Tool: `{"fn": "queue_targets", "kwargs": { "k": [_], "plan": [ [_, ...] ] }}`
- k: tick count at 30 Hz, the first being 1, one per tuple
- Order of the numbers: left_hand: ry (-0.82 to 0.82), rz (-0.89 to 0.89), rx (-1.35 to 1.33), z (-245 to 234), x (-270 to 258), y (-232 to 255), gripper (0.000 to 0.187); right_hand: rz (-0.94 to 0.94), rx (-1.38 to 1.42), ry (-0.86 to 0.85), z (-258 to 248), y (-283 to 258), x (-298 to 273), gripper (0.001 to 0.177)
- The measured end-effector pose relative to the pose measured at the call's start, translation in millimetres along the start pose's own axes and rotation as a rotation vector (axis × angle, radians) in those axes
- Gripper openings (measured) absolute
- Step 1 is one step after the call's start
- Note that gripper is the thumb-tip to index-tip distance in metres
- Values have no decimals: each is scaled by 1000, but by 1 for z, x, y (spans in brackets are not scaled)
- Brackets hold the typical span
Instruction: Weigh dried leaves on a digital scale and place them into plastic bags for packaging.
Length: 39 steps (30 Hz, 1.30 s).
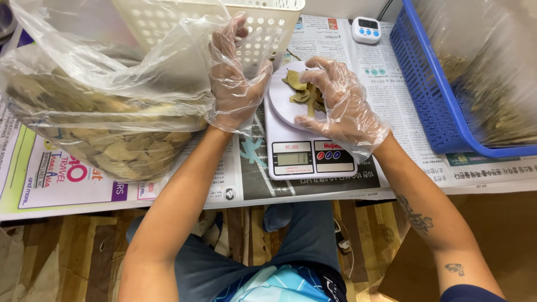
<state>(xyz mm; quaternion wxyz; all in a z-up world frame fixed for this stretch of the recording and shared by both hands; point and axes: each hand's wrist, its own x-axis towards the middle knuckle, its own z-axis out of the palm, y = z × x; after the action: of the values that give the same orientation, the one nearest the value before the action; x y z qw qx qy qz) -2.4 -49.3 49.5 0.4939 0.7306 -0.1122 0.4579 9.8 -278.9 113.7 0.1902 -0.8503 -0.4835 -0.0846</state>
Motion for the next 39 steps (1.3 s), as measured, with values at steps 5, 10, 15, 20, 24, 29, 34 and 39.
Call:
{"fn": "queue_targets", "kwargs": {
  "k": [5,10,15,20,24,29,34,39],
  "plan": [
    [-7,-4,8,-3,1,8,68,26,5,-55,1,1,7,72],
    [-23,-17,4,-3,1,7,68,72,-65,-120,15,9,15,81],
    [-29,-19,42,2,-1,1,69,-33,44,-2,17,2,16,43],
    [-64,8,49,-1,2,10,70,36,36,-5,16,2,14,37],
    [-95,59,74,0,2,5,73,55,171,132,7,-4,15,51],
    [-118,51,-21,-1,3,5,68,-56,505,278,-7,11,12,53],
    [-158,37,-16,0,3,3,75,6,471,302,-21,15,2,64],
    [-159,31,1,1,1,1,65,41,330,222,-23,13,-7,52]
  ]
}}
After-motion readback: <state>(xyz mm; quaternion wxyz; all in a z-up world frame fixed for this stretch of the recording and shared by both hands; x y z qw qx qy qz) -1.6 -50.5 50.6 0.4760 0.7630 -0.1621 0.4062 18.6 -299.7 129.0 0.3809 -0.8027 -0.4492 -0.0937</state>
